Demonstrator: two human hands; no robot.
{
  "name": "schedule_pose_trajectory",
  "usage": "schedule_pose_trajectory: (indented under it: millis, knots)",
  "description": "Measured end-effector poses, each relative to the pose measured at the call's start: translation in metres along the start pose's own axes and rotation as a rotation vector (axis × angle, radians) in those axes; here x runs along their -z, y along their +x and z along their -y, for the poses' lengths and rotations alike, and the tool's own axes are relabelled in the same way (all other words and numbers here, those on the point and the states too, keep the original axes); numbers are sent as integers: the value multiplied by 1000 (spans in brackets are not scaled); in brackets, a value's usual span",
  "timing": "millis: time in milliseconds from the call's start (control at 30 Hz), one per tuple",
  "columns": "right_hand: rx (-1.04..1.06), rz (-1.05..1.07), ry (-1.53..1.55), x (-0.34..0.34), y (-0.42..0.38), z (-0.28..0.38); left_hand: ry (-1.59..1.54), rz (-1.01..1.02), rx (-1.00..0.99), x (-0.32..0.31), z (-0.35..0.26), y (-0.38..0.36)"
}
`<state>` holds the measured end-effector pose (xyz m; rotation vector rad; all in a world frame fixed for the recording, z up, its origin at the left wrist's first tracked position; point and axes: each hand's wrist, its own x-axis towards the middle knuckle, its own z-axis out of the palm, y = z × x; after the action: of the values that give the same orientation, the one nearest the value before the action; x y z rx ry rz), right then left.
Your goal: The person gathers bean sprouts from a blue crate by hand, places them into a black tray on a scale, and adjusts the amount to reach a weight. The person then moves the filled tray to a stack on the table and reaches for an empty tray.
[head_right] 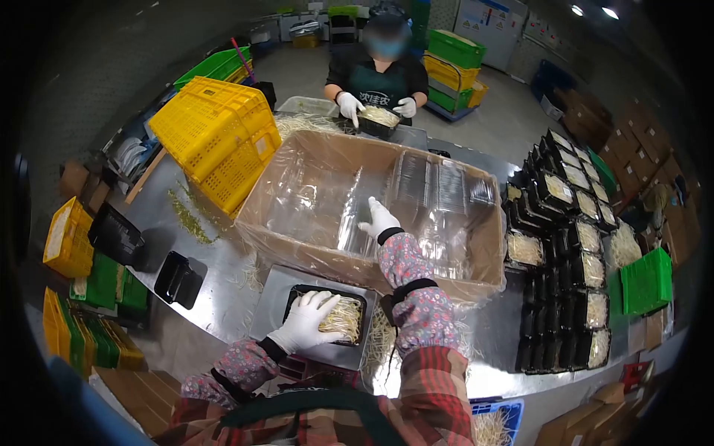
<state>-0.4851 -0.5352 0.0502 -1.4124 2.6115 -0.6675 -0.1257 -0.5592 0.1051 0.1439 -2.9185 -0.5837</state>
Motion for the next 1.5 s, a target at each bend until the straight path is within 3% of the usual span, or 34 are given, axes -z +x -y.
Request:
schedule_pose_trajectory:
  millis: [100, 133, 233, 333, 500, 633, 733, 767, 867, 933, 967, 1000, 1067, 1233, 1300, 1400, 1467, 1500]
  knots:
    - [-276, 375, -302, 7, 3, 22, -63, -8, -1, -9, 6, -1]
    - [-226, 244, -515, 6, -2, 28, -58, -9, 5, -11, 10, 0]
    - [-17, -40, -359, 24, -8, 21, -94, 7, 15, -17, 13, 0]
    - [13, -50, -231, 34, -22, 15, -77, 51, 34, -7, 6, 1]
    - [11, -347, -163, 94, -90, 47, -109, 32, 2, 1, -1, -1]
    - [1, -623, 371, 142, -143, 61, -168, 36, -22, 7, 1, -10]
    - [-2, -578, 933, 168, -181, 70, -144, -35, -51, 31, 2, -16]
    - [-17, -516, 955, 181, -200, 81, -179, -110, -67, 39, 6, -16]
    - [-24, -407, 1059, 184, -242, 100, -801, -414, 62, 46, 22, -27]
    - [34, -288, 1158, 174, -262, 125, -1484, -488, 114, 63, 25, -37]
    - [-20, -179, 1165, 167, -271, 136, -1627, -462, 168, 72, 24, -44]
    - [-55, -105, 1165, 157, -279, 148, -1628, -460, 167, 71, 24, -48]
    - [-60, 59, 1147, 119, -291, 151, -1358, -265, 218, 67, 24, -59]
    - [-231, -62, 730, 30, -302, 128, -1138, -263, 331, 20, 37, -80]
    - [-242, -165, 389, 19, -289, 129, -1074, -317, 356, 0, 51, -66]
    - [-81, -401, 218, 9, -250, 127, -955, -436, 356, -14, 73, -30]
    - [-117, -317, 32, -4, -229, 111, -266, -517, 327, -12, 76, -15]
    - [-182, -226, -8, -6, -224, 109, -174, -436, 360, -12, 77, -12]
